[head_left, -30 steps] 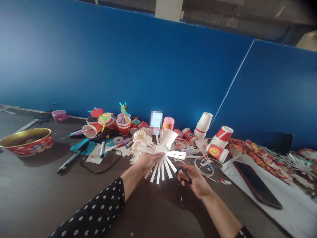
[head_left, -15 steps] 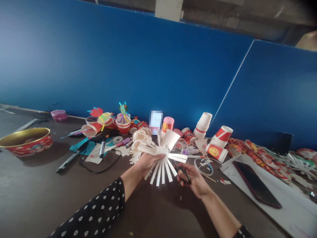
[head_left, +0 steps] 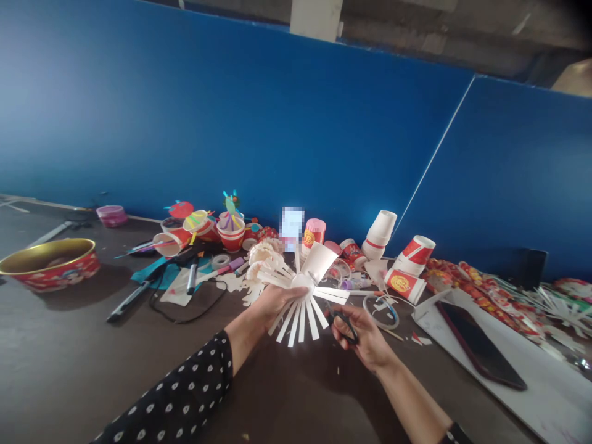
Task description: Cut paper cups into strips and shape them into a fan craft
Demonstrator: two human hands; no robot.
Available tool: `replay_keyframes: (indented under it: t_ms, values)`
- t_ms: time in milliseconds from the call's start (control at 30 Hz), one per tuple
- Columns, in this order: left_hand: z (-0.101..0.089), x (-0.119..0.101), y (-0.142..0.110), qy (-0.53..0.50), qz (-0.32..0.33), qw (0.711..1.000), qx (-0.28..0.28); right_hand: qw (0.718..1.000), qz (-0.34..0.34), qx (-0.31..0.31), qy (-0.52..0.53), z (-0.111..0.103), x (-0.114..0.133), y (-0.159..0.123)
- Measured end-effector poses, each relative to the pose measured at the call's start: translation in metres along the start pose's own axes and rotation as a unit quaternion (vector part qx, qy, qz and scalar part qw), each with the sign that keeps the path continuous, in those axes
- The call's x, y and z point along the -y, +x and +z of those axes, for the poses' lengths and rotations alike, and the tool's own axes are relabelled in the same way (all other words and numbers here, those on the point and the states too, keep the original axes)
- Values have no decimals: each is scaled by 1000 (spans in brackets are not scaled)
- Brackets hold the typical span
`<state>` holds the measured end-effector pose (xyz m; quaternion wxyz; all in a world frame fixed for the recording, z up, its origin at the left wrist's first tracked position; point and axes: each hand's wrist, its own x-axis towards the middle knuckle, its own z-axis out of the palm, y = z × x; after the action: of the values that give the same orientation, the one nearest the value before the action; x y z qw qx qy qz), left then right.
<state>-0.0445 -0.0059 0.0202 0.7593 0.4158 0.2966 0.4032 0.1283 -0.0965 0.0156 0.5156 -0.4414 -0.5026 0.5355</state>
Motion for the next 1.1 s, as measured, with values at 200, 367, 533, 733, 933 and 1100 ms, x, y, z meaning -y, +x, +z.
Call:
replay_keyframes:
  t_ms: [200,367,533,733,933,1100]
  values:
    - [-6,3,3,-23,-2,999,35,1000,0,0,-14,-1,2,-1]
    - [-7,2,2,-40,-6,998,56,1000,-2,5,-19,-1,2,-1]
    - [-5,-2,0,-36,-3,998,48,1000,-4,8,-16,-2,1,-1]
    - [-6,-4,-1,-17,-3,1000,22,1000,0,17,-12,-2,6,-2]
    - [-6,-1,2,-31,54,998,2,1000,-2,17,-18,-1,9,-3]
    - [-9,2,6,-27,52,998,20,1000,13,14,-11,0,9,-4]
